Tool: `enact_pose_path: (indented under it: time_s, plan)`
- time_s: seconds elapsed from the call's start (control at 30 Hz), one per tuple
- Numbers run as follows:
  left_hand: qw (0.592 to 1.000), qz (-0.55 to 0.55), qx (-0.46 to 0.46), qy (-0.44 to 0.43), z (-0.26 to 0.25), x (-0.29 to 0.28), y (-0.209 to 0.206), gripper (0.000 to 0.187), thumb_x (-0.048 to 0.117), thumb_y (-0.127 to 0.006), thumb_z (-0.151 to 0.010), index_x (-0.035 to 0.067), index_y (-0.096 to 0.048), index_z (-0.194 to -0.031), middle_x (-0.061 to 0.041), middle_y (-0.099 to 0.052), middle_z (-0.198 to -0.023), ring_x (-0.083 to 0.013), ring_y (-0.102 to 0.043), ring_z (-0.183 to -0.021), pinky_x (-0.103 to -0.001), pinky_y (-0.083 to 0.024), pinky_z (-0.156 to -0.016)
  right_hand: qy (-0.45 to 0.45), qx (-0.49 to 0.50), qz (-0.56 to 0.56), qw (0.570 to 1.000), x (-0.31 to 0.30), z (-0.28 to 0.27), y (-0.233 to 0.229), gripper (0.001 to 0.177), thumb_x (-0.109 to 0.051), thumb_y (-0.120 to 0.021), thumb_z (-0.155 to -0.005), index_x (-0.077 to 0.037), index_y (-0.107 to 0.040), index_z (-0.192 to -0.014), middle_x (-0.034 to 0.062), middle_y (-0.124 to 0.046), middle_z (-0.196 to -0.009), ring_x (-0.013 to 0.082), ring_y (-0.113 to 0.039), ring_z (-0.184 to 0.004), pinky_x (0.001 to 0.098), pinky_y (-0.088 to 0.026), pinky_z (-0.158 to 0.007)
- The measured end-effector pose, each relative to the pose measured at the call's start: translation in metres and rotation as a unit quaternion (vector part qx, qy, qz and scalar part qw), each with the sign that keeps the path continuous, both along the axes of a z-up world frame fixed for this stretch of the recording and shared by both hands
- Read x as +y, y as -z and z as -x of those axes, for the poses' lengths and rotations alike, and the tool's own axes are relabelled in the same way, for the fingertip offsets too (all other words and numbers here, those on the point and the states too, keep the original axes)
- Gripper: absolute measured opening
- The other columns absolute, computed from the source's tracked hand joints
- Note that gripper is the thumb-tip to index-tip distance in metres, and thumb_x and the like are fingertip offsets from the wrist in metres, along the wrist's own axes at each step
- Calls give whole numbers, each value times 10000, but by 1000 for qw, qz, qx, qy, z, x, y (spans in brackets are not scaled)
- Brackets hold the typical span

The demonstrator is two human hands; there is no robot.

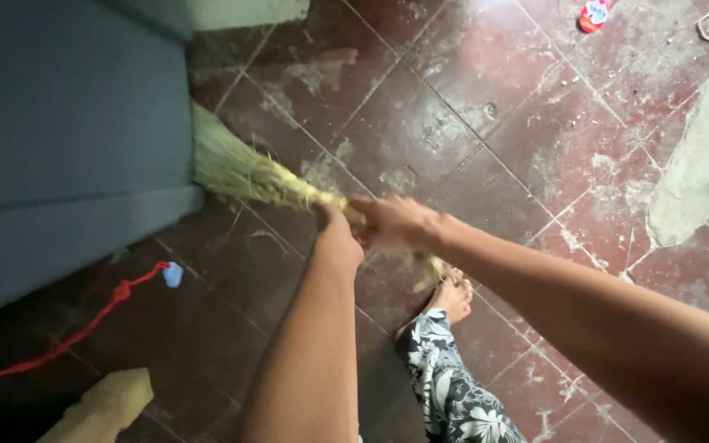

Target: Sweeping debris off the floor into a dustpan using a broom.

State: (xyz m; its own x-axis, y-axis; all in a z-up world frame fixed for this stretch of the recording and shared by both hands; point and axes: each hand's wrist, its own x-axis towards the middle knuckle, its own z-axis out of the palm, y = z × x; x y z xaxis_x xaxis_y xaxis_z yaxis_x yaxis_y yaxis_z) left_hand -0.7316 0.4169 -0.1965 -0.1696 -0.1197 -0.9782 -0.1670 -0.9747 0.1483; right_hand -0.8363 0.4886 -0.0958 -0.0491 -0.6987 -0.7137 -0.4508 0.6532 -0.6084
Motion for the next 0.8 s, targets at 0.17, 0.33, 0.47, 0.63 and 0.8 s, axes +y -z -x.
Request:
enact_pose_path:
  time_s: [0.17, 0.33, 0.47, 0.63, 0.8]
  plan:
    - [995, 12, 77, -54, 25, -18, 25, 851, 767, -267, -937, 164, -511, -1487, -96, -599, -1462, -285, -602, -1303, -474, -529, -1047, -83, 172, 36, 981, -57, 46, 13, 591, -388, -820, -751, -292, -536, -1260, 78, -724, -1021, 327, -731, -868, 465, -604, -658]
    - [981, 32, 189, -36, 90, -20, 16, 832, 767, -286, -901, 204, -551, -1454, -69, -593, -1471, -285, -576, -1310, -486, -483, -1032, 44, 185, 51, 980, -39, 83, 4, 384, -495, -607, -1011, -273, -548, -1318, 123, -747, -1011, 337, -749, -826, 480, -604, -629]
    - [994, -26, 110, -2, 105, 32, 17, 943, 869, -228, -848, 197, -511, -1446, -82, -524, -1495, -317, -497, -1330, -521, -467, -1021, 81, 207, 36, 974, 46, 104, 5, 575, -336, -641, -911, -288, -452, -1453, 176, -749, -988, 419, -711, -850, 550, -556, -693]
    - [998, -9, 60, -30, 118, 59, -23, 856, 803, -208, -928, 265, -159, -1592, -102, -382, -1610, -346, -402, -1462, -537, -382, -1115, 168, 196, -47, 965, 113, 83, -26, 529, -404, -603, -965, -288, -430, -1451, 240, -710, -944, 481, -684, -855, 574, -562, -750]
    - [1000, 6, -2, 19, 106, 41, -13, 1018, 820, -182, -919, 53, -412, -1547, -145, -508, -1538, -320, -483, -1394, -483, -435, -1084, 139, 110, 77, 981, 105, 56, -17, 563, -387, -573, -972, -231, -373, -1474, 242, -724, -831, 463, -705, -784, 580, -561, -734]
